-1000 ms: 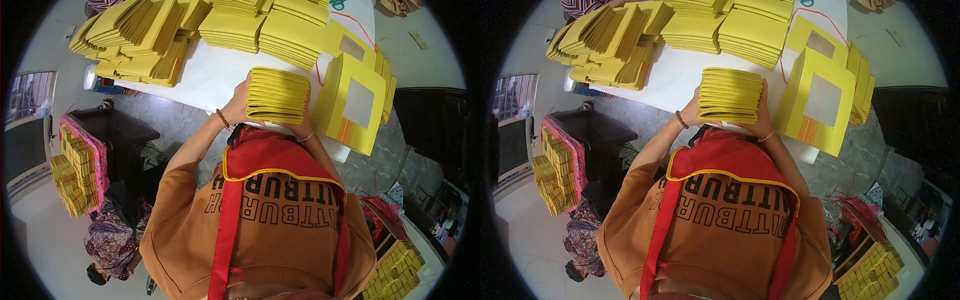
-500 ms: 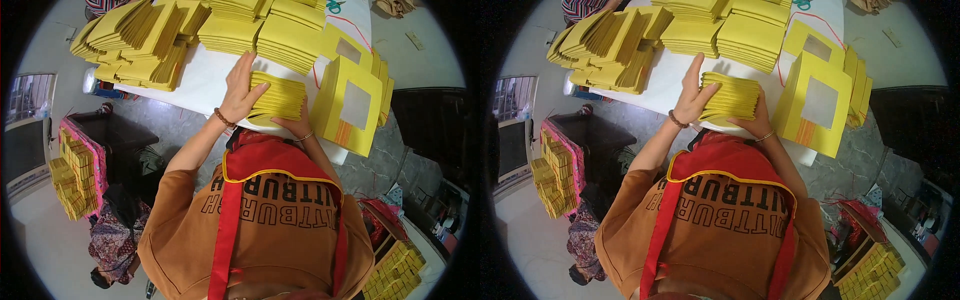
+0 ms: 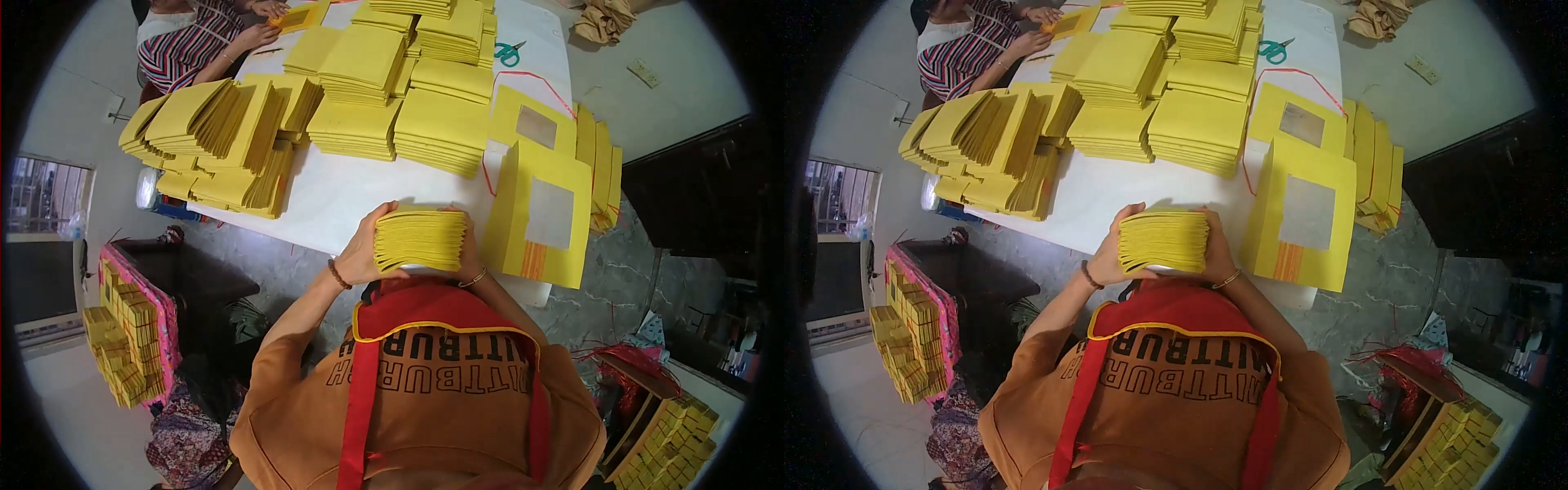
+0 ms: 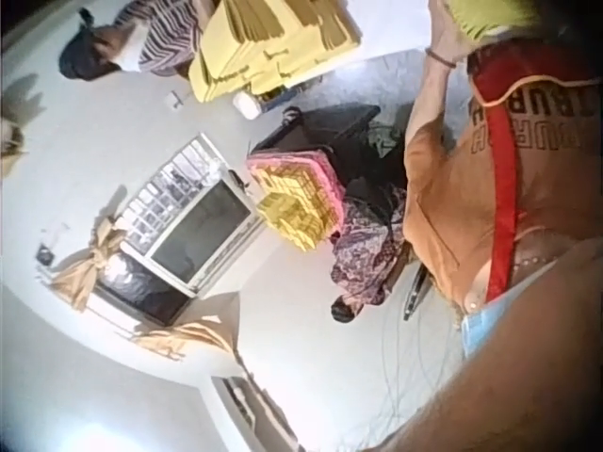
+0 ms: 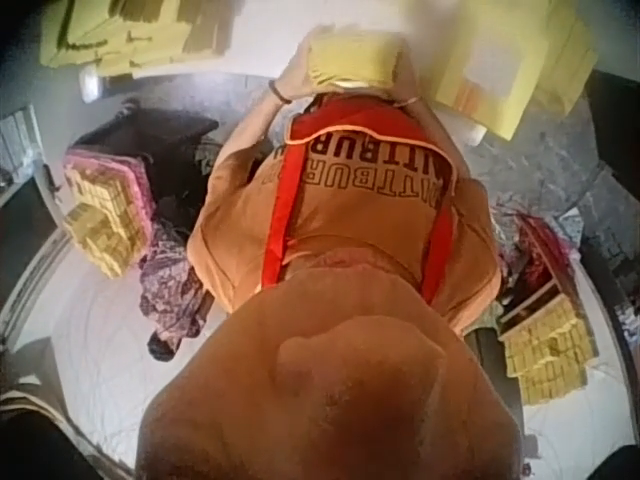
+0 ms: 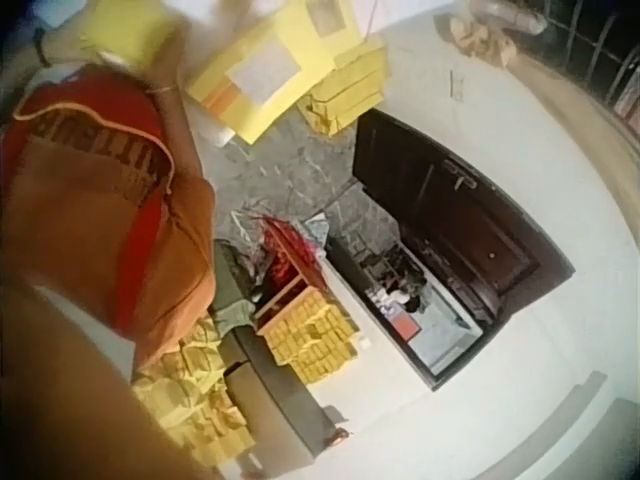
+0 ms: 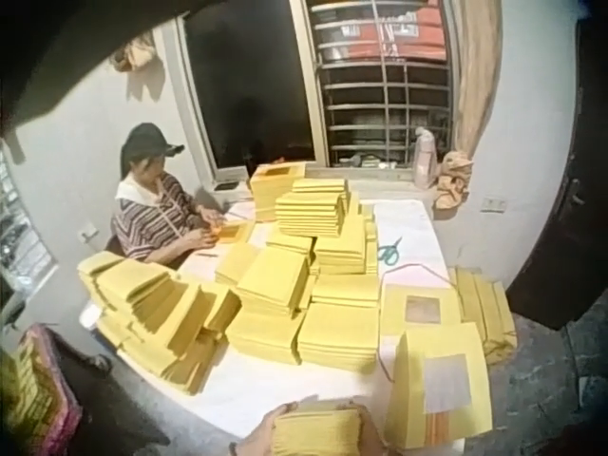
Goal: Folding yellow paper envelopes and inserting foil pieces into them.
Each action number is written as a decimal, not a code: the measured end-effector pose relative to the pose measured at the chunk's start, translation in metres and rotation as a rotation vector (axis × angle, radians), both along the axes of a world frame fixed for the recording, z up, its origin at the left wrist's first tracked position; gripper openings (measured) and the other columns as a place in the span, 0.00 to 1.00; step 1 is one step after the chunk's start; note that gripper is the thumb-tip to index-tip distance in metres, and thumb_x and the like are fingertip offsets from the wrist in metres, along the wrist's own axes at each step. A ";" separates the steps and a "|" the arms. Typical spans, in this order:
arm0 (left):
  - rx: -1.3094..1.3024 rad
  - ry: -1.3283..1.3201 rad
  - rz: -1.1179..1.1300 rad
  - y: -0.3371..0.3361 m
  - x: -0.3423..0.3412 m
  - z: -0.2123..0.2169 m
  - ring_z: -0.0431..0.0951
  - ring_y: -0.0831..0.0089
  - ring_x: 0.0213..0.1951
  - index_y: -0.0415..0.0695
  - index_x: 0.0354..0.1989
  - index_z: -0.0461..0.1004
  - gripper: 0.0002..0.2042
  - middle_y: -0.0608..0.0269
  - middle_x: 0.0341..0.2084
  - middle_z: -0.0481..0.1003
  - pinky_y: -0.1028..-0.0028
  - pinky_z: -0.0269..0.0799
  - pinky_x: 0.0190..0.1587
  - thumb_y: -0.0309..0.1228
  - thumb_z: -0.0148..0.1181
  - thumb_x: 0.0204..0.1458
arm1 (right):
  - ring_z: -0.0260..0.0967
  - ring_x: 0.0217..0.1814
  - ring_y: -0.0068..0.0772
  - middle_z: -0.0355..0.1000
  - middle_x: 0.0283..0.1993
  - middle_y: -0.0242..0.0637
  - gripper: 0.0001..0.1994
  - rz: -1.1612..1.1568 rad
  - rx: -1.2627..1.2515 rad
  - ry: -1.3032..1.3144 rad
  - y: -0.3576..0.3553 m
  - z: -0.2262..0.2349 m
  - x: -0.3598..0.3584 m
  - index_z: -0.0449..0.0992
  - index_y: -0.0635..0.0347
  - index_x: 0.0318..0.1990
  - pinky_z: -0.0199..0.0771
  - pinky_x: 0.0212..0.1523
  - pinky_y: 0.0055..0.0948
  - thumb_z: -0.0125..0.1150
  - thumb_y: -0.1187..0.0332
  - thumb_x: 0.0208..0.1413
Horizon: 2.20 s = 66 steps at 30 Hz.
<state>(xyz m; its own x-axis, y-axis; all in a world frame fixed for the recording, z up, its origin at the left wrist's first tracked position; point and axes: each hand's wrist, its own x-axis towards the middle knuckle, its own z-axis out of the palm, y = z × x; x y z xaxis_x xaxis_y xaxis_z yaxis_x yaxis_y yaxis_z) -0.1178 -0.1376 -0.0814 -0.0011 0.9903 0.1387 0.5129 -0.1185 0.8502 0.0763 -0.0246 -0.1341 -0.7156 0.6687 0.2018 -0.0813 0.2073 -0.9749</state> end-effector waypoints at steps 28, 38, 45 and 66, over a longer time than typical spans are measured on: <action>-0.399 -1.205 0.308 0.242 -0.066 0.094 0.74 0.63 0.45 0.39 0.49 0.69 0.20 0.52 0.44 0.73 0.67 0.69 0.46 0.39 0.55 0.51 | 0.69 0.48 0.32 0.70 0.48 0.40 0.25 -0.056 -0.729 0.016 0.220 0.133 -0.101 0.66 0.63 0.53 0.70 0.46 0.29 0.59 0.57 0.52; -0.564 -1.034 0.488 0.289 -0.085 0.072 0.76 0.64 0.40 0.38 0.46 0.70 0.19 0.54 0.40 0.75 0.66 0.72 0.43 0.39 0.56 0.51 | 0.69 0.45 0.36 0.71 0.47 0.43 0.25 -0.093 -0.846 -0.071 0.257 0.105 -0.119 0.68 0.65 0.51 0.70 0.42 0.31 0.58 0.56 0.51; -0.572 -0.942 0.457 0.302 -0.091 0.061 0.75 0.65 0.41 0.39 0.47 0.69 0.20 0.54 0.42 0.74 0.68 0.72 0.43 0.39 0.57 0.51 | 0.69 0.44 0.36 0.71 0.45 0.43 0.25 -0.222 -0.798 -0.008 0.272 0.075 -0.123 0.68 0.69 0.49 0.69 0.42 0.31 0.56 0.56 0.52; 0.357 1.128 0.299 0.213 -0.025 0.037 0.59 0.55 0.55 0.53 0.58 0.59 0.27 0.55 0.54 0.62 0.51 0.59 0.50 0.36 0.56 0.47 | 0.70 0.44 0.34 0.71 0.46 0.38 0.24 -0.194 -0.810 -0.217 0.241 0.111 -0.103 0.66 0.62 0.53 0.73 0.41 0.32 0.51 0.53 0.56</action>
<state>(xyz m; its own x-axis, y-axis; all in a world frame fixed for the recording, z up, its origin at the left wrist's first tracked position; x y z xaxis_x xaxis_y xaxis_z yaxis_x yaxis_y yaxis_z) -0.1431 0.0755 -0.0443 0.0746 0.8776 0.4735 0.9893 -0.0053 -0.1459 -0.0266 0.2160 -0.0229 -0.5416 0.6619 -0.5182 0.0887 -0.5680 -0.8182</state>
